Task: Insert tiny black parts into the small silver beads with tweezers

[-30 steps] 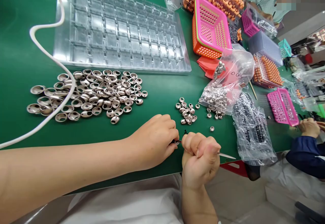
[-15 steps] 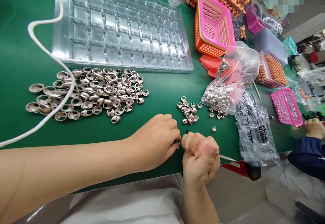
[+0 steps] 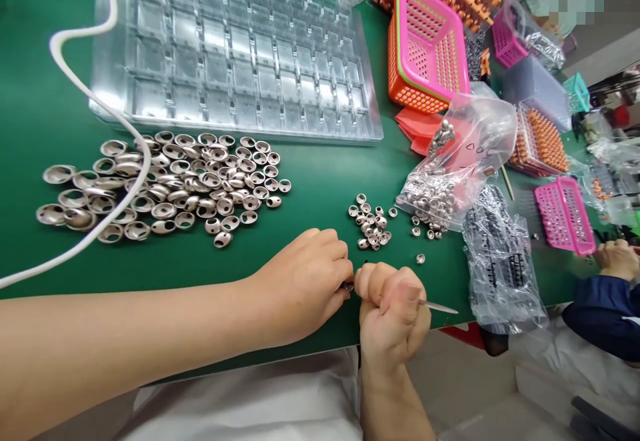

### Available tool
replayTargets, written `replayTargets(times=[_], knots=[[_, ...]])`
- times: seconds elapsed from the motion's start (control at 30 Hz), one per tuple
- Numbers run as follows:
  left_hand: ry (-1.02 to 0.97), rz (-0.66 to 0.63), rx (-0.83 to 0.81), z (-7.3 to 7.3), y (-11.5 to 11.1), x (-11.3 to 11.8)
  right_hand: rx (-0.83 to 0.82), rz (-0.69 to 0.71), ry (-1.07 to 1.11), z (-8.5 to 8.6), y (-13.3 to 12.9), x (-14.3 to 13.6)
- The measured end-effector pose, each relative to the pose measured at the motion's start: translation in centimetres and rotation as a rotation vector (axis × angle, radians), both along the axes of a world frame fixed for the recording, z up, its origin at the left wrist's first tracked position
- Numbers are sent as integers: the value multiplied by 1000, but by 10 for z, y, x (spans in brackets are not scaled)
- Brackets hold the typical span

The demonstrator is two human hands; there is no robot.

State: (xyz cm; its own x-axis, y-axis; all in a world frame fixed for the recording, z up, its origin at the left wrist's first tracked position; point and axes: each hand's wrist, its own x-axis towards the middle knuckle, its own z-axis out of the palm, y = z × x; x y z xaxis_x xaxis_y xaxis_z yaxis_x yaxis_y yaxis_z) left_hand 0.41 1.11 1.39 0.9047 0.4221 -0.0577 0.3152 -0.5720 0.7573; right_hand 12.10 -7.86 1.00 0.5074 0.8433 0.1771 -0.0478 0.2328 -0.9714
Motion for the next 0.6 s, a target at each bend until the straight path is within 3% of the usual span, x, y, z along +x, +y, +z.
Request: replayTargets(times=[0.23, 0.4, 0.6], knots=[[10, 7, -3, 1, 0, -1, 70, -80, 258, 8, -4, 9], [-46, 21, -33, -2, 1, -3, 58, -183, 257, 19, -23, 22], [-110, 52, -39, -10, 0, -4, 58, -244, 264, 5, -39, 33]])
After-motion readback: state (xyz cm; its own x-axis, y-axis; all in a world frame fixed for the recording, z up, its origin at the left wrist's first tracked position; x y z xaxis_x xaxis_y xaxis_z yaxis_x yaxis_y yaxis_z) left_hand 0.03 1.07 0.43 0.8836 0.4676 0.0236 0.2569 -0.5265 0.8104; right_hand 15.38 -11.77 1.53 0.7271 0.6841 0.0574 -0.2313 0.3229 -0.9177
